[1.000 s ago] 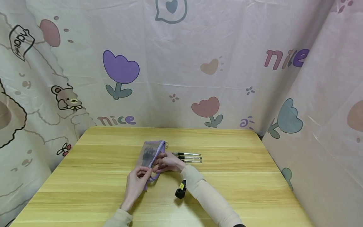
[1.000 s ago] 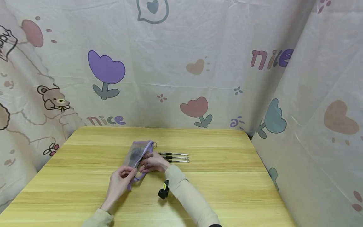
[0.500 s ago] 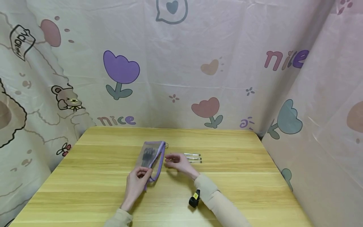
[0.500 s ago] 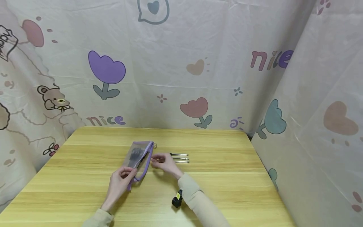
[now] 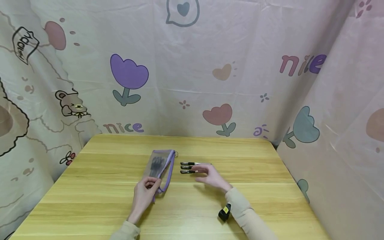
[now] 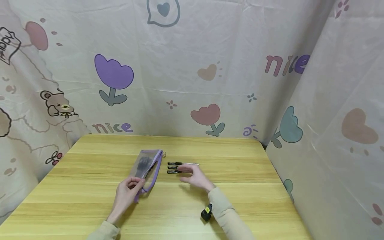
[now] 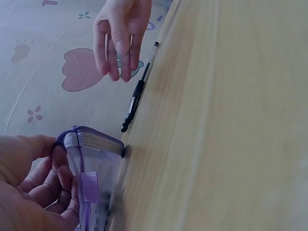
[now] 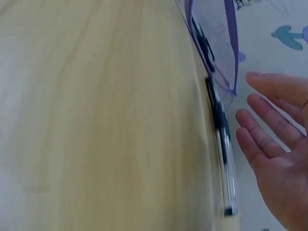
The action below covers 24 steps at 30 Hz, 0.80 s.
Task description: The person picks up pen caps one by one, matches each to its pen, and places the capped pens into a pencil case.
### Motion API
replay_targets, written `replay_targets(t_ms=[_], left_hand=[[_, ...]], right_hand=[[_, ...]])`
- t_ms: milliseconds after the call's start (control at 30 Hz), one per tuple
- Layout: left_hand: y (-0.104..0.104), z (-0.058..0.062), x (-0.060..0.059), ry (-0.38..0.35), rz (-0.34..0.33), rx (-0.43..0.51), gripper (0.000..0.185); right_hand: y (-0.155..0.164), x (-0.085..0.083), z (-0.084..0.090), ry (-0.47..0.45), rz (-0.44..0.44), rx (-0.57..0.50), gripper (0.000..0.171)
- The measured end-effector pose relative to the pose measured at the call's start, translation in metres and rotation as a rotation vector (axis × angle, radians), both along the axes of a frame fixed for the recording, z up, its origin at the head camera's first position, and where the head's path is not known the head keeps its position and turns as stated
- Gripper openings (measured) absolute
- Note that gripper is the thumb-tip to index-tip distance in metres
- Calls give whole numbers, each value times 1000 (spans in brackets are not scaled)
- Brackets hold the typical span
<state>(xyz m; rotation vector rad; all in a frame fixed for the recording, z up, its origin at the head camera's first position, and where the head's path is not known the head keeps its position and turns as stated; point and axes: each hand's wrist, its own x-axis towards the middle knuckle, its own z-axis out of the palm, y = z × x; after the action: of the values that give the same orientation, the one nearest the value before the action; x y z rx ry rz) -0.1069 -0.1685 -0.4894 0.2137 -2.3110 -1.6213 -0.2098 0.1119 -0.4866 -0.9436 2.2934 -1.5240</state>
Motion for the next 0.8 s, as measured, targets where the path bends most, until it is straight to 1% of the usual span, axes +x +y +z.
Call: replay_targets(t_ms=[133,300,367,600,800], left_hand=[[0,0,-1,-11,-3,5,12],[0,0,-1,-8,-5,-3,12],[0,0,-1,-5,-3,-1,12],[0,0,0,22,0,-2,12],[1,2,0,7,-6,12,13]], right_hand=[[13,-2,0,3,-21,34,51],[25,-5,-4,-13,-40,28,50],[29,-6,-6,-3,-48,34,49],[34,-10,-9,43,-79,49,45],[33,-9,-6,60,-114,64,45]])
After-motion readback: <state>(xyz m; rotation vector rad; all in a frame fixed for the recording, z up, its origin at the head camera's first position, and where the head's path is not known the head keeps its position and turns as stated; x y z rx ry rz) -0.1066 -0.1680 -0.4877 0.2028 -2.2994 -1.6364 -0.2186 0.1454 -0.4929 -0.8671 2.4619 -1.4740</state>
